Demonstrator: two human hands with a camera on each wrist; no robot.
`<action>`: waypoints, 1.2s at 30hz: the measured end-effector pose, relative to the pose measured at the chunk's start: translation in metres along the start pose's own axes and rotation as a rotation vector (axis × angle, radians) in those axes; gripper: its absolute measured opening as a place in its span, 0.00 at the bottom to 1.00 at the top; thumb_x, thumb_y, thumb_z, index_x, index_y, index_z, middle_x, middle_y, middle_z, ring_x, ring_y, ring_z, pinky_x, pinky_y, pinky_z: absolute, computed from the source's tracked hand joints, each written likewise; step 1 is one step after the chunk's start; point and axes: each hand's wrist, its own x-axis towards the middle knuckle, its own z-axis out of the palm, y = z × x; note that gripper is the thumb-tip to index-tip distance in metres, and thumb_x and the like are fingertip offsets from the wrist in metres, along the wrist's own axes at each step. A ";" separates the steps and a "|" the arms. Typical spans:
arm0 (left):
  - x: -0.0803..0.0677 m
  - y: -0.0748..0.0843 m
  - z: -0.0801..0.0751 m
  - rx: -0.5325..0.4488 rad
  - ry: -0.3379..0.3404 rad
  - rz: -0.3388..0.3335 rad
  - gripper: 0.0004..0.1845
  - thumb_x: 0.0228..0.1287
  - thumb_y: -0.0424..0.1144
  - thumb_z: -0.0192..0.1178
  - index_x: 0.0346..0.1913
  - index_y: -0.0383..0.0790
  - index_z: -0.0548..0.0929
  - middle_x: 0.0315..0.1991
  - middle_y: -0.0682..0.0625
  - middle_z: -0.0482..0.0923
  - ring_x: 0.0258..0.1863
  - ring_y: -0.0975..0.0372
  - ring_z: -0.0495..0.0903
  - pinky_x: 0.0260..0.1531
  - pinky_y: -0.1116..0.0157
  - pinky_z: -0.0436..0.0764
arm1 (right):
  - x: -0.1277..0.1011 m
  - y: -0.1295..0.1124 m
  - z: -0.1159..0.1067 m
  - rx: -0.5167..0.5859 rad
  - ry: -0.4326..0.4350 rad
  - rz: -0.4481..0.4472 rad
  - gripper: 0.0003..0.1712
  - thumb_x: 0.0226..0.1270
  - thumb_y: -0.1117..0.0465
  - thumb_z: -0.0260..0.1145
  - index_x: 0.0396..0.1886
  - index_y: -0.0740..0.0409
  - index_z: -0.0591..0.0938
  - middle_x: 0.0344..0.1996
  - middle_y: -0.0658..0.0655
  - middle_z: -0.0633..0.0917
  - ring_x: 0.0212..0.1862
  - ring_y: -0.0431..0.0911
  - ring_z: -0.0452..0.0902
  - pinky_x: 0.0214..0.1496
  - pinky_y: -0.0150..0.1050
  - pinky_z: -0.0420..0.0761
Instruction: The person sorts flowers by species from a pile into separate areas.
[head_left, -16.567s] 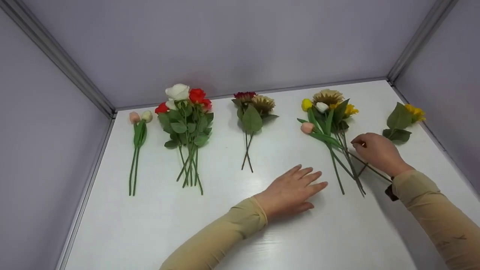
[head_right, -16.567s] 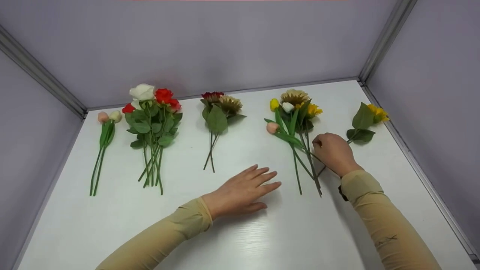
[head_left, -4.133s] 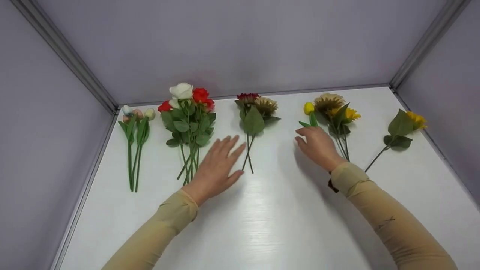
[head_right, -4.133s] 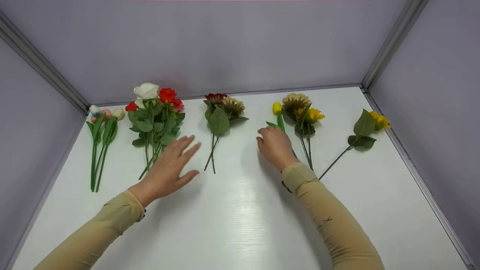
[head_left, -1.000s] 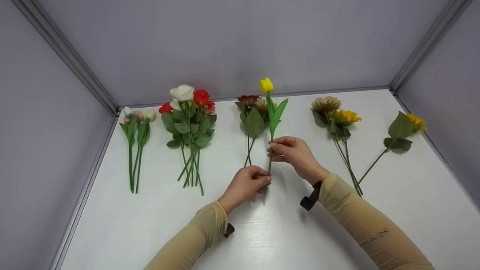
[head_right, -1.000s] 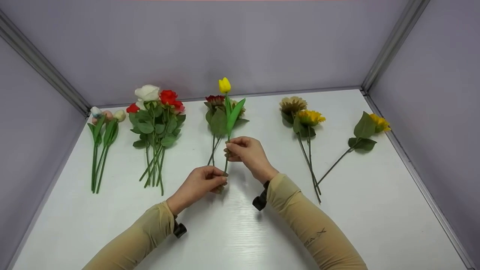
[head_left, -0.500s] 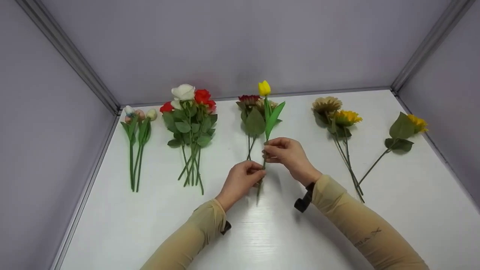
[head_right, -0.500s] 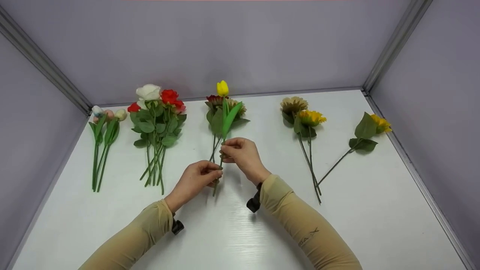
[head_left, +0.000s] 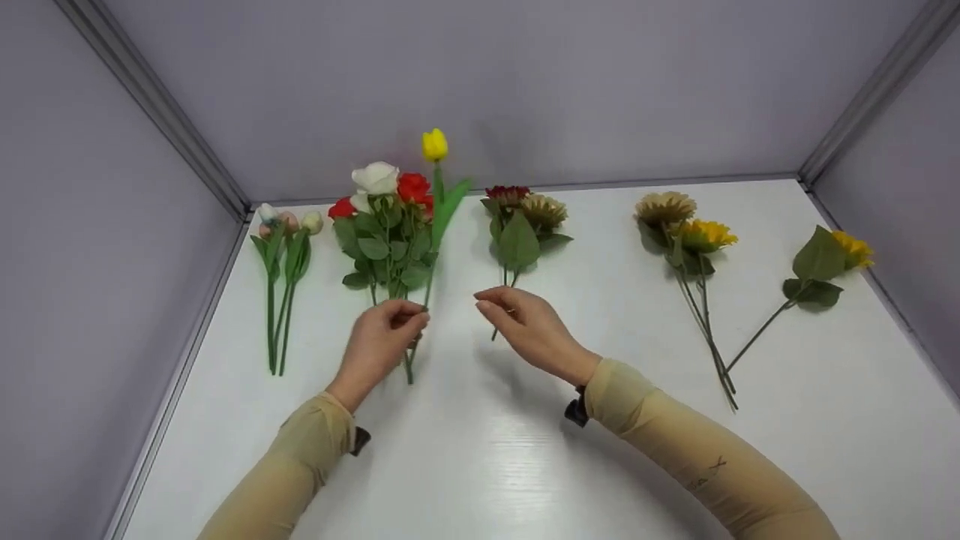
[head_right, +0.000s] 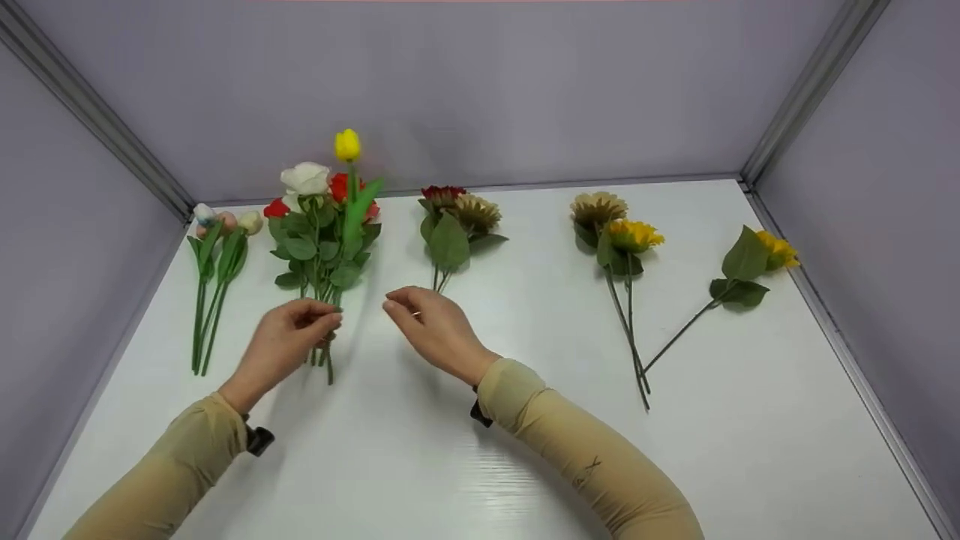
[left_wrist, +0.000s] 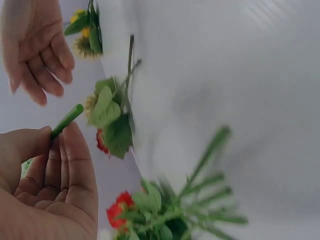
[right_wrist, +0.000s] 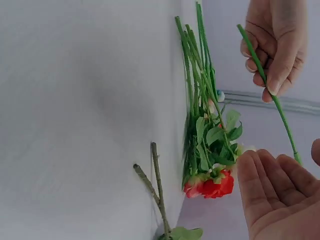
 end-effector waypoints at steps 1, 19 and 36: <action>0.001 -0.004 -0.013 0.036 0.021 -0.004 0.11 0.74 0.42 0.63 0.51 0.39 0.87 0.42 0.47 0.85 0.40 0.55 0.83 0.40 0.60 0.84 | 0.000 -0.003 0.003 -0.078 -0.019 -0.037 0.26 0.80 0.39 0.54 0.66 0.47 0.80 0.58 0.48 0.83 0.57 0.42 0.80 0.58 0.42 0.79; 0.006 -0.108 -0.150 0.591 0.271 -0.099 0.14 0.76 0.33 0.54 0.50 0.25 0.84 0.42 0.32 0.84 0.32 0.47 0.81 0.31 0.49 0.79 | 0.004 -0.035 0.103 -0.880 -0.408 -0.538 0.41 0.81 0.32 0.34 0.84 0.48 0.54 0.81 0.55 0.57 0.82 0.50 0.42 0.81 0.42 0.39; 0.017 -0.125 -0.145 0.602 0.219 -0.134 0.14 0.76 0.32 0.54 0.50 0.23 0.84 0.45 0.29 0.83 0.42 0.39 0.82 0.41 0.43 0.81 | 0.008 -0.027 0.114 -0.958 -0.420 -0.514 0.41 0.81 0.33 0.35 0.84 0.48 0.54 0.81 0.55 0.56 0.82 0.51 0.41 0.81 0.44 0.39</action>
